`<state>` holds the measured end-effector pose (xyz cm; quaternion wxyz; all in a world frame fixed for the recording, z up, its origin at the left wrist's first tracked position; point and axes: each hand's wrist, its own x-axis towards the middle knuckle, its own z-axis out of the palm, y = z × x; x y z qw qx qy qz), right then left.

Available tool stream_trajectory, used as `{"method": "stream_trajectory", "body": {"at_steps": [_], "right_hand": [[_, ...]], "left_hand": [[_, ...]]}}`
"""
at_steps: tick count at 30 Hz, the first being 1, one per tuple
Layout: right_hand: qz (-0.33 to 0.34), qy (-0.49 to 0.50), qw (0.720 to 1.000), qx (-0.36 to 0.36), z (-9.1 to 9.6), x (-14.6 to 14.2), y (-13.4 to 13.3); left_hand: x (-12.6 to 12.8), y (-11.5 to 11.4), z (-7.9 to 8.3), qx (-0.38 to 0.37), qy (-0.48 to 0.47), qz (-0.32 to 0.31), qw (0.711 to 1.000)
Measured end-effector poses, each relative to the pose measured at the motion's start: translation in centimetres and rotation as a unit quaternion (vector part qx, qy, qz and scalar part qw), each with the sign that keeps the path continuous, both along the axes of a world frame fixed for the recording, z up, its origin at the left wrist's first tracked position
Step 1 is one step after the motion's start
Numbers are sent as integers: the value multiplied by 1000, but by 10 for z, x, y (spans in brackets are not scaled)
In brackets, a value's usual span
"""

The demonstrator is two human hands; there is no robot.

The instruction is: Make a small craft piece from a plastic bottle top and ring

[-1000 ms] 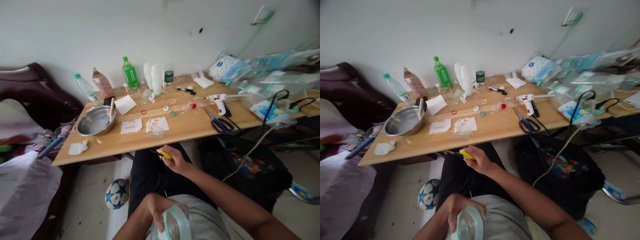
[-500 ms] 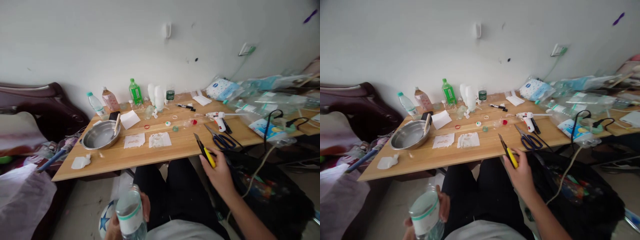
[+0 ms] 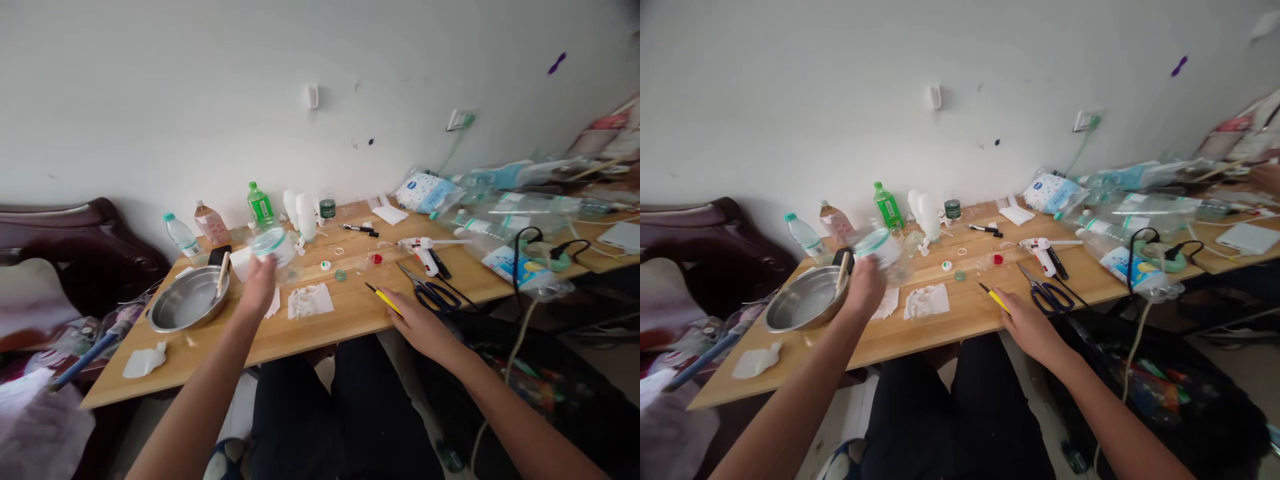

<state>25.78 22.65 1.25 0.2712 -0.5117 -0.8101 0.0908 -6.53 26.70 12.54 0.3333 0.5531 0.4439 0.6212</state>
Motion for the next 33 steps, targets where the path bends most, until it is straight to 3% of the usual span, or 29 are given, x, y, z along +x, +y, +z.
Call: {"method": "stream_trajectory", "body": {"at_steps": [4,8,11,15,20,24,26,29,33], "right_hand": [[-2,-91,996,-14,11,-9,19],[-38,-190,981,4,22,-12,35],[-48,-200,979,18,20,-11,44],[-11,-197,980,39,7,-9,54],[8,-150,988,36,13,9,52],[-26,-23,999,34,52,17,46],[-51,29,998,34,77,13,58],[-119,23,992,37,110,4,108],[-148,-30,989,12,129,1,213]], "left_hand": [[42,77,-14,-34,110,-54,992],[77,143,-18,-77,192,-16,978],[96,180,-23,-75,243,-2,967],[116,215,-41,-73,288,-7,955],[129,245,-64,-83,290,-21,953],[132,258,-72,-94,260,-36,960],[132,259,-73,-101,244,-44,963],[131,254,-72,-111,229,-59,965],[128,246,-60,-134,226,-48,964]]}}
